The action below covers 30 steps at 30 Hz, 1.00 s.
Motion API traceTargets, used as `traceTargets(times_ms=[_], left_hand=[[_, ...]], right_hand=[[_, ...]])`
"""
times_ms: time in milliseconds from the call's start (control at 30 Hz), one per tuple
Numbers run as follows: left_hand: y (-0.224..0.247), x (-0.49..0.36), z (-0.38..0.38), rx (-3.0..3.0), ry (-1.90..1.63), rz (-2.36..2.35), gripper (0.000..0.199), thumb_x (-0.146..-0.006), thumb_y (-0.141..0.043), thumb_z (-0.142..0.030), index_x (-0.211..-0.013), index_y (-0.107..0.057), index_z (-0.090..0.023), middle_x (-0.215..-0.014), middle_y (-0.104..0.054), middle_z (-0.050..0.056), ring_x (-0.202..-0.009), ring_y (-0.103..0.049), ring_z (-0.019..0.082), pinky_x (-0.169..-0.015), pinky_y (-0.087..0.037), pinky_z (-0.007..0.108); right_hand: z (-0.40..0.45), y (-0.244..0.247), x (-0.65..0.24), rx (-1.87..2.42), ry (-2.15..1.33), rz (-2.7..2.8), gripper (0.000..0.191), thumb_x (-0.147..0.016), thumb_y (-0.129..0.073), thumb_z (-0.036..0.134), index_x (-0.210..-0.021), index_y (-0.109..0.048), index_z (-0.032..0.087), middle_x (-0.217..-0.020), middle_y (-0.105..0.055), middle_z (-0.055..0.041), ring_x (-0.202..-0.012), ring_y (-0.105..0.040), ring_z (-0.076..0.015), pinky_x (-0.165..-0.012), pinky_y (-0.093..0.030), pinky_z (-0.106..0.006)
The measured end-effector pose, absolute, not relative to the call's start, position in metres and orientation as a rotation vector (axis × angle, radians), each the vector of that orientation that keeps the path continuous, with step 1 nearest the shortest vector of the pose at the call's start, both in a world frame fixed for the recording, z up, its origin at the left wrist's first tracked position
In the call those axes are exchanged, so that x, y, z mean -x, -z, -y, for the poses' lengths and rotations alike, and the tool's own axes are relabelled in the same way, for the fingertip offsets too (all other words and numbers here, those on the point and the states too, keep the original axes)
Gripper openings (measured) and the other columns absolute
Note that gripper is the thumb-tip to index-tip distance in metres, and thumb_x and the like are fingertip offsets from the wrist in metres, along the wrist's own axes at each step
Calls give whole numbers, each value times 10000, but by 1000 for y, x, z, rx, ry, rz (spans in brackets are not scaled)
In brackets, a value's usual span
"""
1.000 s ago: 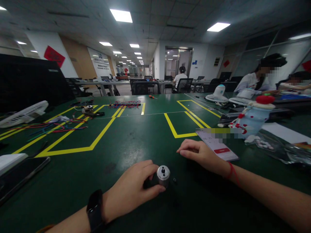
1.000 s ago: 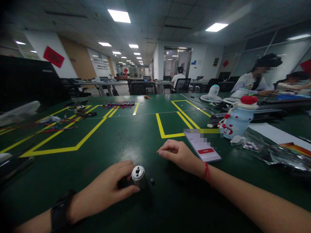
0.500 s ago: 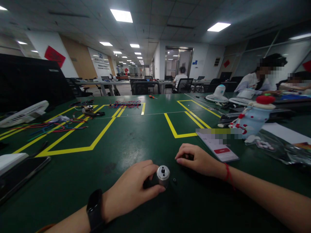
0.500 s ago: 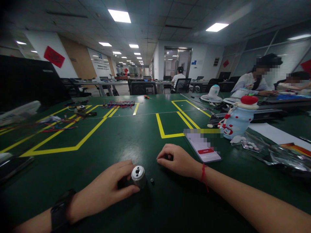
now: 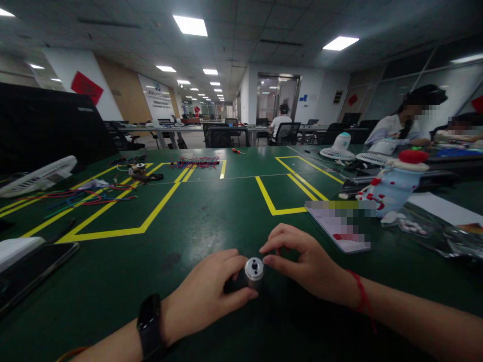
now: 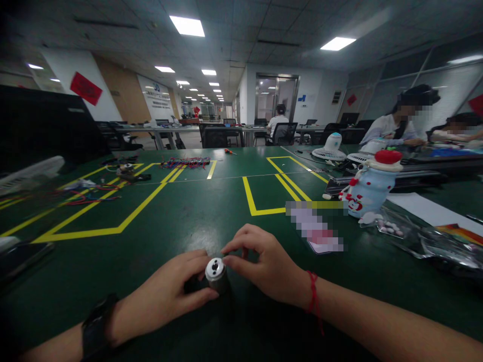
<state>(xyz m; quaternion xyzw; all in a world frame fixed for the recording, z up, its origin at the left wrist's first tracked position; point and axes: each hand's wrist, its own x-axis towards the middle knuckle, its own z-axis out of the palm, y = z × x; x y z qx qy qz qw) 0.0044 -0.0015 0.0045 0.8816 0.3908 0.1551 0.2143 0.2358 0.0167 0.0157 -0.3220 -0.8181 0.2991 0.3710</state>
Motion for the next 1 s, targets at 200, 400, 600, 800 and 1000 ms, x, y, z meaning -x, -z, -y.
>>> traceTargets(times_ms=[200,400,600,800,1000], left_hand=[[-2,-4,1,-2471,-424,-1088,169,-903,-627,-360,-927,-589,-198,-852,-568,6,-760,-514,180,-677,-388,283],[-1,-5,1,-2473,-434,-1086,175,-900,-627,-368,-956,-596,-205,-865,-576,12,-762,-520,183,-686,-396,287],[-3,-5,1,-2472,-428,-1091,185,-906,-625,-377,-937,-588,-198,-859,-569,8,-759,-515,180,-675,-382,286],[-5,-4,2,-2446,-423,-1101,189,-902,-637,-378,-900,-572,-200,-849,-552,-5,-741,-504,169,-634,-349,268],[-5,-5,2,-2437,-405,-1112,190,-905,-629,-378,-896,-568,-198,-851,-549,-5,-748,-502,170,-642,-348,269]], right_hand=[[-8,-27,-222,829,-838,2137,127,-855,-668,189,-950,-734,241,-937,-604,-17,-843,-589,-138,-712,-479,-248],[-9,-32,-222,884,-847,2137,93,-840,-699,245,-919,-746,226,-935,-605,-17,-841,-591,-139,-748,-480,-266],[-9,-35,-228,872,-943,2156,229,-854,-658,224,-1076,-712,243,-1095,-609,-44,-909,-596,-155,-791,-492,-285],[-41,-14,-256,1188,-943,1953,262,-907,-580,337,-1108,-670,195,-1053,-669,-65,-889,-620,-186,-758,-490,-320],[-50,-3,-260,1275,-862,2091,179,-889,-600,304,-955,-714,182,-935,-687,-44,-840,-618,-184,-738,-473,-317]])
